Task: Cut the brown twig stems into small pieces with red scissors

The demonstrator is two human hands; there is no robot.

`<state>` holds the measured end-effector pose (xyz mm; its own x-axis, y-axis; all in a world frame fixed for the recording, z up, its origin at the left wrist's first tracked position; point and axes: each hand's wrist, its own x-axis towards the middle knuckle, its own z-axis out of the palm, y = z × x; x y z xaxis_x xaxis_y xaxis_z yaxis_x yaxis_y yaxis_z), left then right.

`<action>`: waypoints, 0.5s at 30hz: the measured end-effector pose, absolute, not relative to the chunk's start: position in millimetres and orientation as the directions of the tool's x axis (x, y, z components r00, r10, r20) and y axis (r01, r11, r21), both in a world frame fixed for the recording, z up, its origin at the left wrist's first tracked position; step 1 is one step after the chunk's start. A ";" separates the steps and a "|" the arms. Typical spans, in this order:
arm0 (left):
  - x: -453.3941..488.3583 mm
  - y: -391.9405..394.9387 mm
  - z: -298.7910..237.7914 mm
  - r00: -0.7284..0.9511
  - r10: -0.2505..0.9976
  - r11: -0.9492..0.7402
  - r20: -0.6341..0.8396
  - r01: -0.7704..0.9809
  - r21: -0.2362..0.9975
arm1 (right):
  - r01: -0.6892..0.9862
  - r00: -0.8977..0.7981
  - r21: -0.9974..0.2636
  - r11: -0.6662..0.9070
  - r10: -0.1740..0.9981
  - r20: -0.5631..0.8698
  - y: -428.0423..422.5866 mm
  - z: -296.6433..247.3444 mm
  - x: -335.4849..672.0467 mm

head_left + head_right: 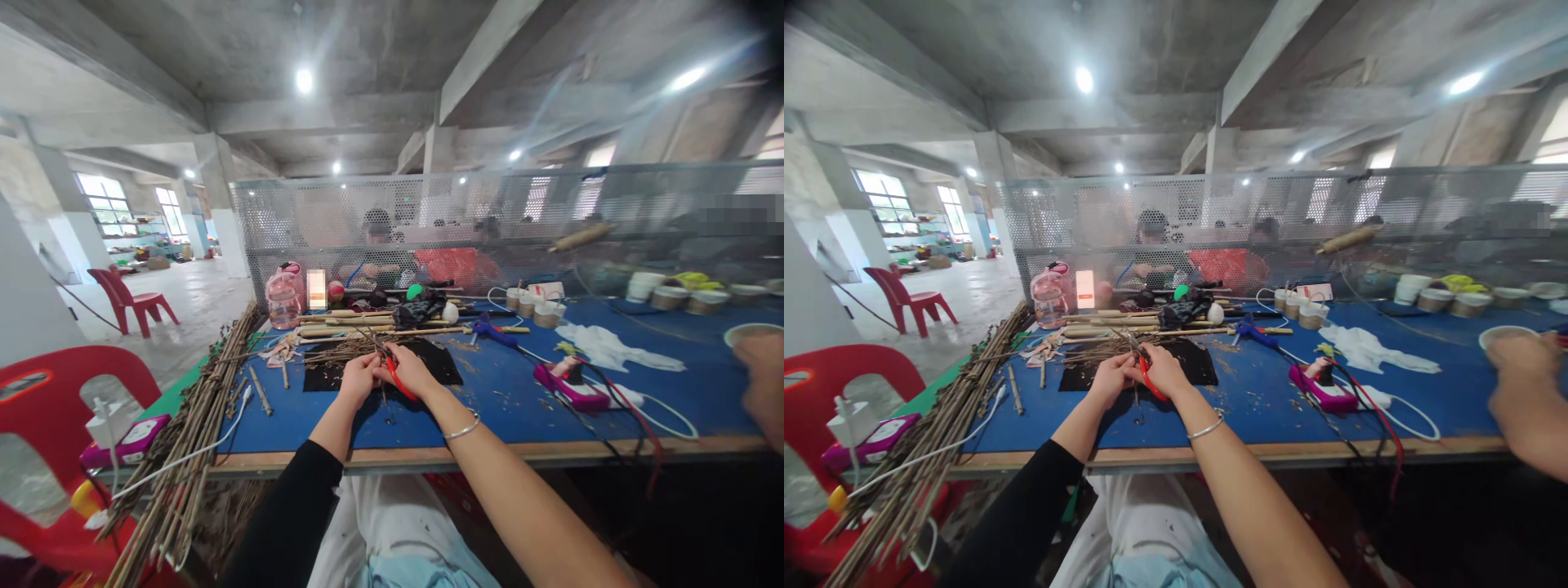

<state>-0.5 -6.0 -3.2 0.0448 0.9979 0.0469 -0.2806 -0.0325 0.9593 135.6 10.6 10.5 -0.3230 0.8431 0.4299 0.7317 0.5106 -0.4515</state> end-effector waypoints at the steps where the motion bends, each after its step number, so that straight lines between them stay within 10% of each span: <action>1: -0.6 -5.4 -3.8 0.042 0.998 -0.033 0.046 -0.285 0.958 | 0.723 -0.327 -0.460 0.515 0.842 0.429 9.6 11.2 136.1; 15: 0.6 -7.0 -0.1 -0.007 0.999 -0.041 0.041 -0.300 0.953 | 0.727 -0.271 -0.517 0.452 0.881 0.388 4.0 14.8 133.6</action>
